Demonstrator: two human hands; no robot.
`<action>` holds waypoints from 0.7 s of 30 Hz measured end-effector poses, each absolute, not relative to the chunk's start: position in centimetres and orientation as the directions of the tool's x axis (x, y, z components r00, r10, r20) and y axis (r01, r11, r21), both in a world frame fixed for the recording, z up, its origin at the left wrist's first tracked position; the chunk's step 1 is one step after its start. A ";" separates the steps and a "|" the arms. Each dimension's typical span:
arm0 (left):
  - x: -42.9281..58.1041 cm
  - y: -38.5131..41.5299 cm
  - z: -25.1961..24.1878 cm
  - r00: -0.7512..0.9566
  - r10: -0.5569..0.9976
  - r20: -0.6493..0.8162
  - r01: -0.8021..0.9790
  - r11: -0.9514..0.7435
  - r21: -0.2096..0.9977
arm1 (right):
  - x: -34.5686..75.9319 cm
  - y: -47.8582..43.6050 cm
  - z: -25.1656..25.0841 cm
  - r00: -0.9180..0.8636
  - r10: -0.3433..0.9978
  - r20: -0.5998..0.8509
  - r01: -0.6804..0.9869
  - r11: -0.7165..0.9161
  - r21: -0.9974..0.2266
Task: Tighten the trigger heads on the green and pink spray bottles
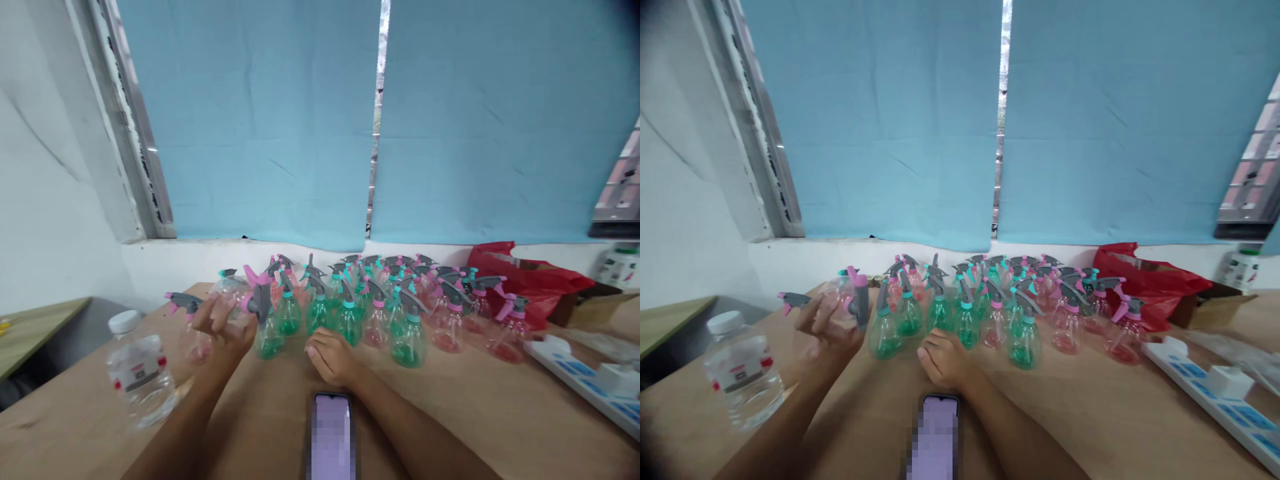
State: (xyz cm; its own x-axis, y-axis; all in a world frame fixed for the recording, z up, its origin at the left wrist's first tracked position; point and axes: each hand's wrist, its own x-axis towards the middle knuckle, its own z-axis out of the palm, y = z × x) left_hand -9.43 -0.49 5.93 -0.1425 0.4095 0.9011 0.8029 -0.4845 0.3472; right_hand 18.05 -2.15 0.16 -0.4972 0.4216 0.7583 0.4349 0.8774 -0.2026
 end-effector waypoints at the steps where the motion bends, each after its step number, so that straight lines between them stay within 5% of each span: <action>1: -9.7 -0.6 5.5 -0.082 0.401 0.912 0.817 -0.498 0.292 | 18.1 -2.2 0.2 -0.483 0.422 0.767 0.439 0.875 -0.205; 4: -8.9 -0.7 4.1 0.124 0.440 0.890 0.820 -0.550 0.158 | 18.2 -2.1 0.0 -0.391 0.398 0.830 0.456 0.867 -0.201; 9: -3.5 -1.4 2.8 0.225 0.307 0.925 0.719 -0.692 0.055 | 18.2 -2.1 -0.4 -0.315 0.301 0.900 0.485 0.866 -0.121; 13: -1.7 -2.1 3.1 0.192 0.383 0.904 0.717 -0.684 0.137 | 18.0 -2.7 0.2 -0.275 0.356 0.893 0.445 0.871 -0.209; 21: -0.6 -2.2 1.4 0.393 0.446 0.804 0.675 -0.734 0.078 | 16.9 -2.8 1.2 -0.030 0.513 0.858 0.407 0.790 -0.458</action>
